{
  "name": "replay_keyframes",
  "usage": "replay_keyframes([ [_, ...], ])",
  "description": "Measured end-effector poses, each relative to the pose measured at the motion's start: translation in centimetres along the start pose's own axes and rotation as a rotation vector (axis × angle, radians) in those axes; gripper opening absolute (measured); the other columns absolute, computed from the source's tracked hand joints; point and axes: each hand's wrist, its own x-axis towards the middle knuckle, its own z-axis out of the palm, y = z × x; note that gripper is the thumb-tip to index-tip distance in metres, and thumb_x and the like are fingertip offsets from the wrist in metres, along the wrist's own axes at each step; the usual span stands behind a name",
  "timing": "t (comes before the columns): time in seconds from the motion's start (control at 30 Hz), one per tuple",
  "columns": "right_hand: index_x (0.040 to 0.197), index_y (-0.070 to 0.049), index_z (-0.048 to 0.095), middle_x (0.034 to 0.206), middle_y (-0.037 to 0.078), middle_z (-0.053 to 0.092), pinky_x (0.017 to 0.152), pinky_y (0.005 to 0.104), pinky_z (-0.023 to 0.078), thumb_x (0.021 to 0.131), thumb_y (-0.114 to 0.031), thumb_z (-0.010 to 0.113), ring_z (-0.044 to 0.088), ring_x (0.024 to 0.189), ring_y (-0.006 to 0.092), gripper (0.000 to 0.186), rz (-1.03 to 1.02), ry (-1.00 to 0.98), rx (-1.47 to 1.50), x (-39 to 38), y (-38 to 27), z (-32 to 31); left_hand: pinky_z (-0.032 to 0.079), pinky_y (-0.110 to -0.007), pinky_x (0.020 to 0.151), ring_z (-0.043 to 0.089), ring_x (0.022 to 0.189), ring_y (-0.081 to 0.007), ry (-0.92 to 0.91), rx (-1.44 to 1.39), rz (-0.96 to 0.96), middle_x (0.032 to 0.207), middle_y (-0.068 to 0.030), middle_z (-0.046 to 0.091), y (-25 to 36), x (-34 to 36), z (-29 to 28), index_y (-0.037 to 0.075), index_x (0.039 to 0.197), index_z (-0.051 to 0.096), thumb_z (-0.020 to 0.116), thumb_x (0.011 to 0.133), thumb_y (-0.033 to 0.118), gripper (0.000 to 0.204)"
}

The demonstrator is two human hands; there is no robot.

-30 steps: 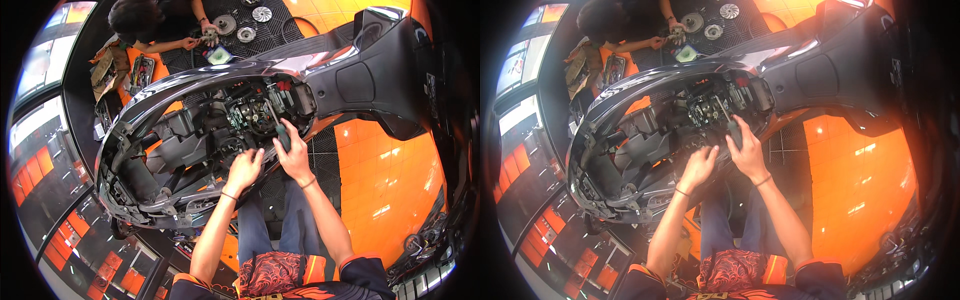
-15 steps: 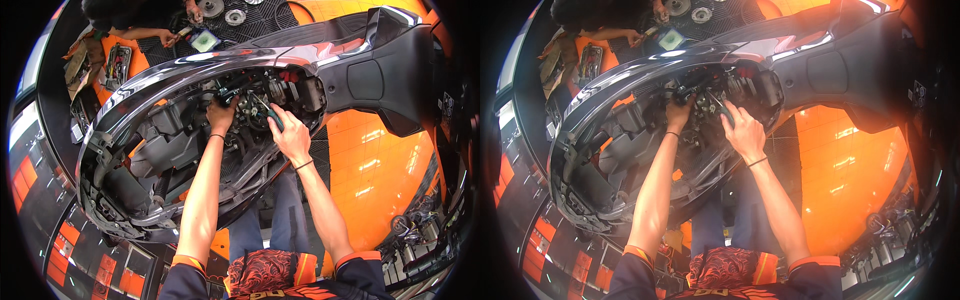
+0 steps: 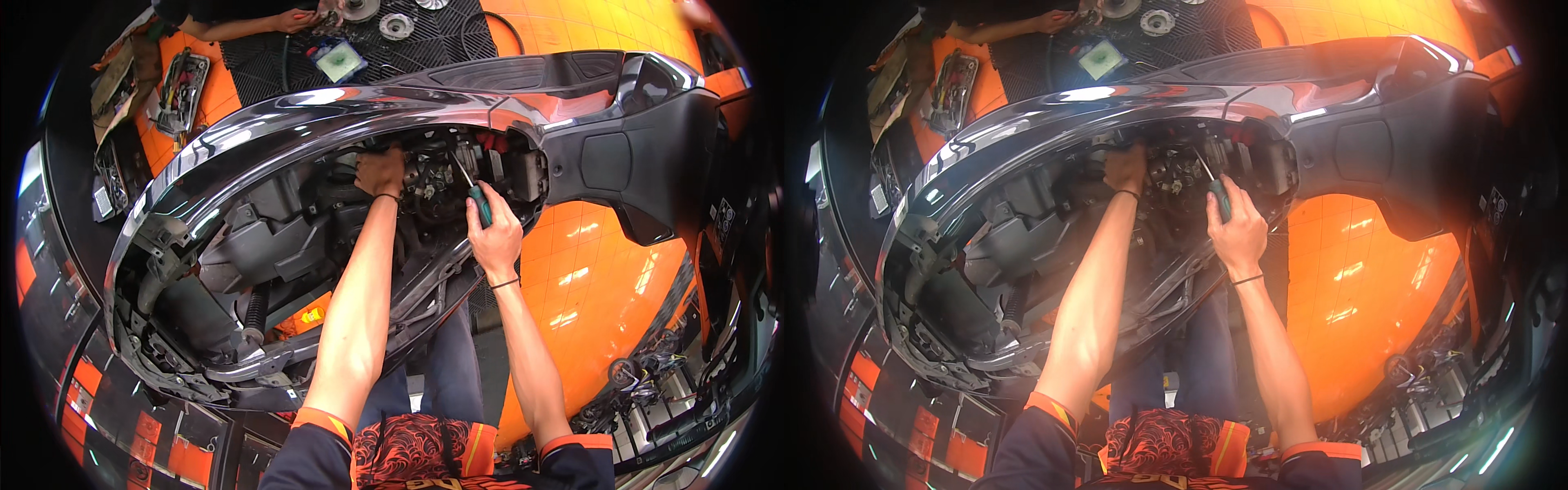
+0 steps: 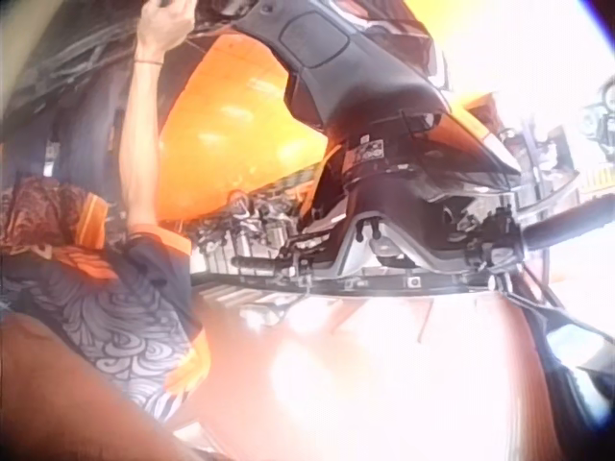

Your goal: The person removes the scooter seat, then uses a screwdriver and wrench to loosen and remove bolts from the scooter's frame. They manipulate internal components and wiring under the seat area, working on the scooter's mechanical assembly.

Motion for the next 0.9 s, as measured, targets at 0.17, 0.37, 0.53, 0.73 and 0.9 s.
replay_keyframes([
  [0.17, 0.12, -0.009, 0.068, 0.102, 0.013, 0.073, 0.071, 0.0404, 0.057, 0.092, -0.022, 0.069, 0.072, 0.086, 0.0346, 0.031, -0.018, -0.003, -0.021, 0.1, -0.1, 0.1, 0.051, -0.045, 0.096, 0.066, 0.108, -0.0413, 0.133, -0.356, 0.146, 0.109, -0.0258, 0.07, -0.4, -0.3, -0.2, -0.011, 0.112, 0.063, 0.084, 0.069, 0.034, 0.066],
  [0.37, 0.119, -0.01, 0.068, 0.1, 0.012, 0.073, 0.068, 0.0416, 0.057, 0.092, -0.022, 0.069, 0.071, 0.082, 0.0356, 0.03, 0.009, -0.036, -0.049, -0.1, -0.2, 0.0, 0.052, -0.051, 0.088, 0.065, 0.096, -0.0449, 0.353, -0.214, 0.142, 0.101, -0.0267, 0.069, -0.4, -1.3, 1.0, -0.008, 0.106, 0.063, 0.087, 0.064, 0.027, 0.059],
  [0.53, 0.118, -0.01, 0.068, 0.098, 0.011, 0.073, 0.067, 0.0415, 0.057, 0.091, -0.023, 0.07, 0.072, 0.081, 0.0349, 0.03, 0.002, -0.003, -0.012, -0.1, 0.1, 0.3, 0.051, -0.05, 0.083, 0.067, 0.096, -0.0379, 0.29, 0.16, 0.08, 0.1, -0.0182, 0.068, -0.2, 0.2, 1.0, -0.001, 0.104, 0.061, 0.08, 0.069, 0.049, 0.064],
  [0.73, 0.118, -0.01, 0.068, 0.098, 0.011, 0.073, 0.067, 0.0424, 0.058, 0.091, -0.026, 0.07, 0.072, 0.08, 0.0358, 0.031, 0.053, -0.03, -0.03, -0.4, -0.1, -0.2, 0.052, -0.049, 0.084, 0.07, 0.092, -0.0352, 0.296, 0.235, 0.166, 0.101, -0.0173, 0.069, -0.7, 0.0, 0.4, 0.0, 0.105, 0.062, 0.077, 0.071, 0.05, 0.062],
  [0.9, 0.118, -0.01, 0.067, 0.098, 0.011, 0.073, 0.066, 0.0434, 0.058, 0.092, -0.028, 0.068, 0.071, 0.078, 0.0366, 0.031, 0.06, -0.009, -0.013, -0.2, 0.7, -0.1, 0.058, -0.049, 0.079, 0.072, 0.089, -0.0408, 0.19, 0.256, 0.241, 0.096, -0.022, 0.072, 0.1, -0.4, -0.4, -0.004, 0.095, 0.067, 0.075, 0.072, 0.047, 0.056],
])
